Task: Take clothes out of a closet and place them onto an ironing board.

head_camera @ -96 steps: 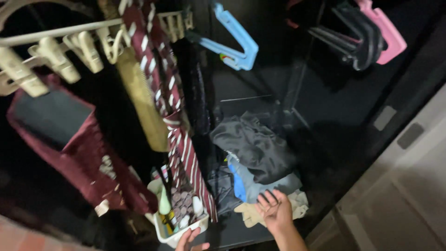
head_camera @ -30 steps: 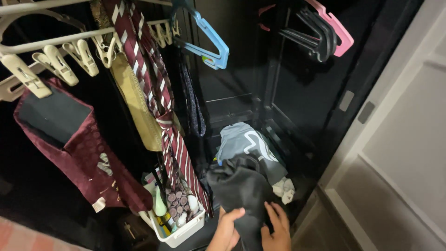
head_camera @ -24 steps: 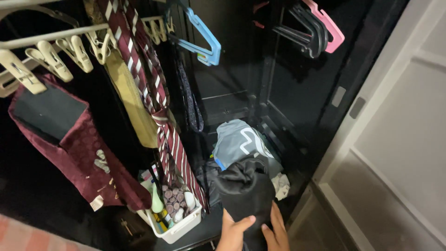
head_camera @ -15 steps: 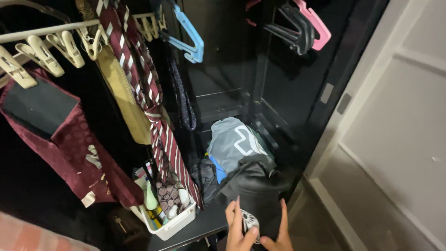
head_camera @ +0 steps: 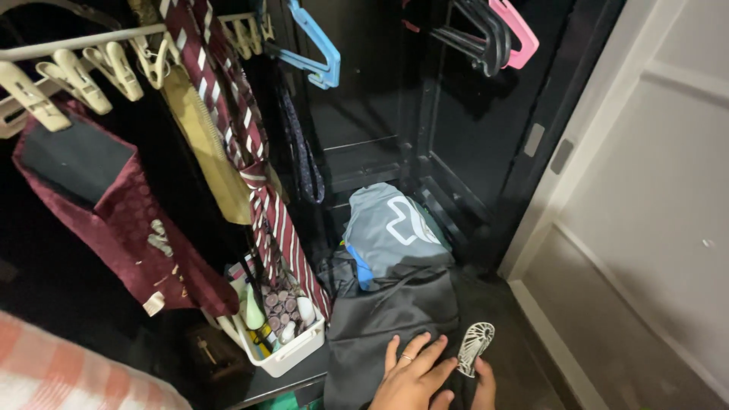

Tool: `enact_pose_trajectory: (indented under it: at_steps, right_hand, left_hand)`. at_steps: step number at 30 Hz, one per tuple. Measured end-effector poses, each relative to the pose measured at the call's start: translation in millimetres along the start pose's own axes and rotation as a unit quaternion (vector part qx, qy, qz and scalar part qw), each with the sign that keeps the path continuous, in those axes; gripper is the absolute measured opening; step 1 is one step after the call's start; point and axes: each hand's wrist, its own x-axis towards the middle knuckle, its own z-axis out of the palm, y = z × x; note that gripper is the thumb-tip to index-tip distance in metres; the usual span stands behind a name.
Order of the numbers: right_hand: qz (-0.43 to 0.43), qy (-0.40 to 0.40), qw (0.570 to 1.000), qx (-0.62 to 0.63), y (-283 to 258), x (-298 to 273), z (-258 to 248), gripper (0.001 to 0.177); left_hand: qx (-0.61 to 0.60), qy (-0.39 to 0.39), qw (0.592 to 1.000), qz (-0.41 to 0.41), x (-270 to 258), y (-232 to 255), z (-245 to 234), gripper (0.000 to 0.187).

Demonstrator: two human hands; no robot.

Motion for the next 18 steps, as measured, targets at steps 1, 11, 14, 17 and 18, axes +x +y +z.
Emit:
enact_pose_trajectory:
  at_steps: [1,11,14,17,18]
  right_hand:
    - [0.002,0.000,1.000,0.000,0.2,-6.5,15.4,0.067]
    - [-0.080,0.063,0.989,-0.109,14.1,48.6,-69.1,0.048]
    - [-0.023,0.103,0.988,-0.109,13.1,18.9,-42.1,0.041]
    - [-0.004,0.097,0.993,-0.068,15.0,-12.4,-10.2,0.042]
    - [-0.023,0.084,0.995,-0.045,17.7,-23.0,-3.4,0.044]
  left_hand:
    - [0.001,0.000,1.000,-0.002,-3.0,-2.8,-4.5,0.051]
    - [-0.155,0.123,0.965,-0.173,2.1,-19.5,-39.7,0.093]
    - [-0.210,0.137,0.930,-0.268,1.5,-31.9,-33.5,0.091]
    - [-0.382,0.138,0.823,-0.397,-8.5,-46.0,-26.9,0.060]
    - [-0.492,0.146,0.731,-0.449,-13.7,-51.4,-22.9,0.046]
